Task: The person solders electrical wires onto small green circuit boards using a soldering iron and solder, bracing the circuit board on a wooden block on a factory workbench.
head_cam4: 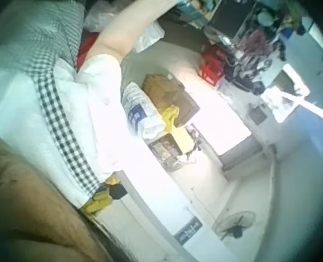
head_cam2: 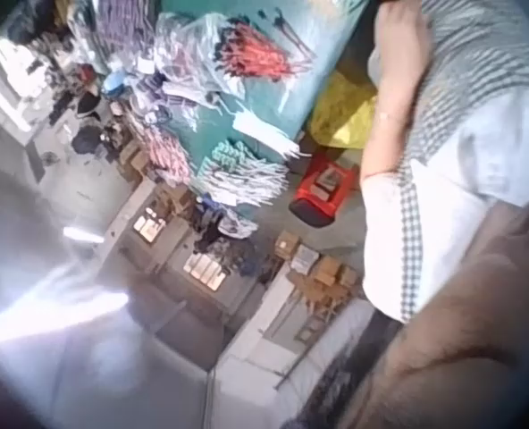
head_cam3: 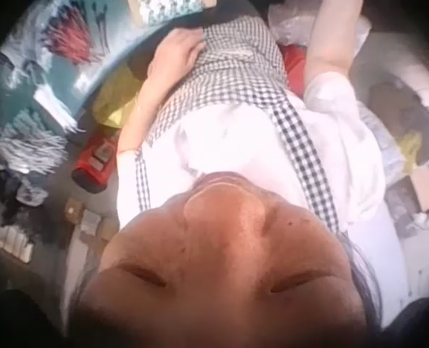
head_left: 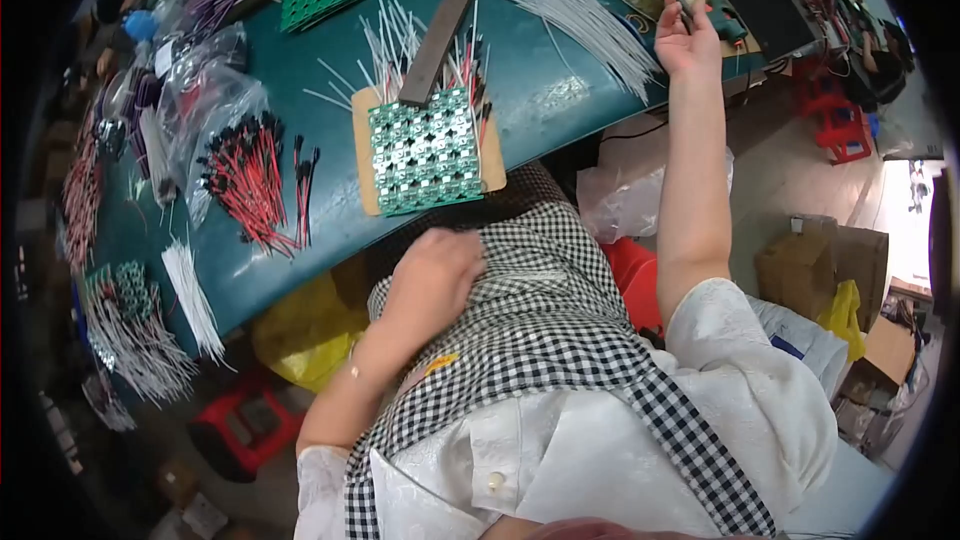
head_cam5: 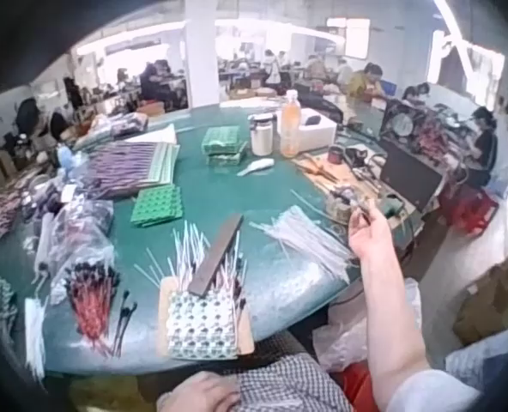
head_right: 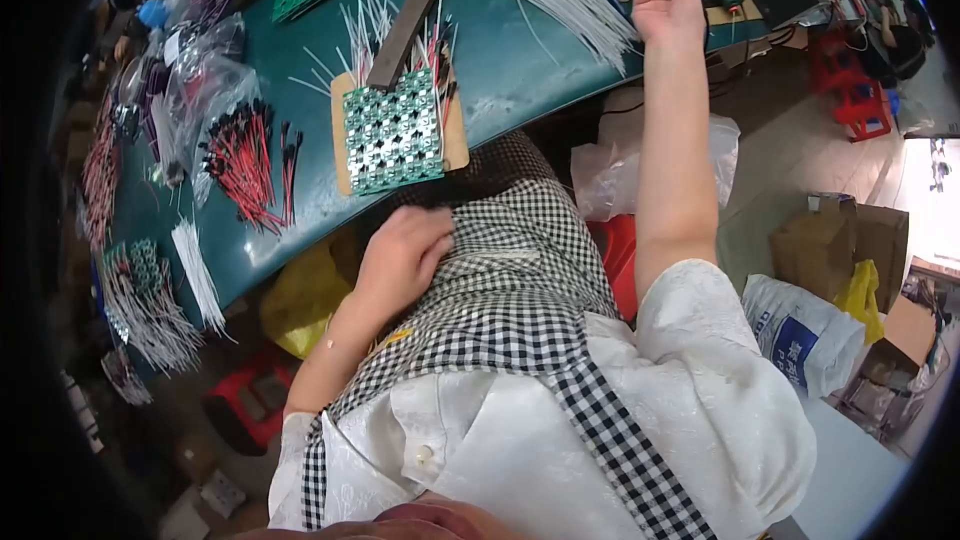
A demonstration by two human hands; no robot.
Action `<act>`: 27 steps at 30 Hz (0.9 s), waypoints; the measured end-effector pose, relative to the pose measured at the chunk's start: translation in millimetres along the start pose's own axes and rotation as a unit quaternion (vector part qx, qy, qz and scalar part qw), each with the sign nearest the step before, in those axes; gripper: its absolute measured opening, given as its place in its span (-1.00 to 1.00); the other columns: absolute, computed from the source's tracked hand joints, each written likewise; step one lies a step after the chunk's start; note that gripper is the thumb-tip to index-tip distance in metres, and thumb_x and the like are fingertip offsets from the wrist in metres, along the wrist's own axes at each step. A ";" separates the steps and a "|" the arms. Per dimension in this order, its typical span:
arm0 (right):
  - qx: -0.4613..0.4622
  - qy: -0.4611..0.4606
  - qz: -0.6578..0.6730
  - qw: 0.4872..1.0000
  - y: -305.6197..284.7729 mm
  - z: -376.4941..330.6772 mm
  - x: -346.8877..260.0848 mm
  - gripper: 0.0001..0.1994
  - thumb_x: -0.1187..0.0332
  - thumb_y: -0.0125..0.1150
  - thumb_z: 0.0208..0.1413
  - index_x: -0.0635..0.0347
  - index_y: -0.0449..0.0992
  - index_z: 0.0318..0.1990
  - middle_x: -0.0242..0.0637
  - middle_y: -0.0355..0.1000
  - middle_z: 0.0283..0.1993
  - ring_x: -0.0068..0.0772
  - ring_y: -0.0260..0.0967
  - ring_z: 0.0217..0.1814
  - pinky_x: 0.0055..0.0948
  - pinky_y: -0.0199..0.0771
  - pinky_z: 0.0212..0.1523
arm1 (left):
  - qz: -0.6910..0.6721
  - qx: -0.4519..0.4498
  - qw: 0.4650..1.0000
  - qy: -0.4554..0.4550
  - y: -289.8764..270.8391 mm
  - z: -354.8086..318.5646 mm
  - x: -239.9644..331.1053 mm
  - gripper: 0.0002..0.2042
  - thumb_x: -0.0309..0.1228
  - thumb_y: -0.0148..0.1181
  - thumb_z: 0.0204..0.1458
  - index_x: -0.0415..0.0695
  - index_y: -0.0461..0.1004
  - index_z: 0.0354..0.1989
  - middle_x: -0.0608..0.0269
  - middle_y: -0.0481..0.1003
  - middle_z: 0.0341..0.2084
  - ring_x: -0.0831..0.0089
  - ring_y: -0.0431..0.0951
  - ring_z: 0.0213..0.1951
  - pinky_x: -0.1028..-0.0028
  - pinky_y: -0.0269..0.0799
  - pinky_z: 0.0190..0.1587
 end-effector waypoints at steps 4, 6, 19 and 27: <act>0.045 -0.101 -0.088 0.990 6.2 11.8 9.3 -0.81 0.38 0.26 0.24 0.35 0.42 -0.25 -0.05 0.52 -0.27 -0.24 0.52 -0.28 -0.34 0.69 -0.22 | 0.092 -0.019 0.990 -0.108 47.3 17.2 -51.6 -0.60 -0.27 0.17 0.16 -0.15 0.47 0.14 -0.07 0.56 -0.03 -0.06 0.54 0.00 0.14 0.48 0.00; -0.017 -0.095 -0.050 0.994 14.1 11.4 5.2 -0.85 0.41 0.27 0.23 0.27 0.42 -0.22 -0.21 0.42 -0.41 -0.33 0.43 -0.41 -0.39 0.61 -0.33 | 0.049 -0.101 0.983 -0.144 60.2 33.7 -55.1 -0.56 -0.24 0.15 0.17 -0.13 0.41 0.20 -0.08 0.54 0.00 -0.06 0.53 0.03 0.15 0.46 0.02; -0.510 -0.070 -0.445 0.733 87.6 -302.5 133.6 -0.78 0.41 0.28 0.19 0.21 0.33 -0.17 0.17 0.47 -0.06 -0.13 0.57 -0.17 -0.25 0.62 -0.21 | -0.260 0.194 0.946 0.020 -70.7 -13.1 48.9 -0.90 -0.41 0.33 0.01 -0.16 0.57 -0.44 0.14 0.56 -0.54 0.15 0.57 -0.51 0.29 0.47 -0.44; -0.404 -0.191 -0.515 0.731 80.0 -248.6 67.8 -0.67 0.72 0.28 -0.08 0.11 0.27 -0.32 -0.19 0.42 -0.42 -0.38 0.39 -0.37 -0.47 0.41 -0.27 | -0.349 0.569 0.714 -0.210 -161.2 -182.6 -21.7 -0.89 -0.54 0.21 0.16 -0.25 0.59 -0.41 0.49 0.49 -0.52 0.72 0.34 -0.50 0.64 0.25 -0.44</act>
Point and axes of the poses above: each hand's wrist, its own z-axis towards the middle knuckle, its own y-axis out of the palm, x = y × z, the point moved 5 cm from there along z, towards the middle knuckle
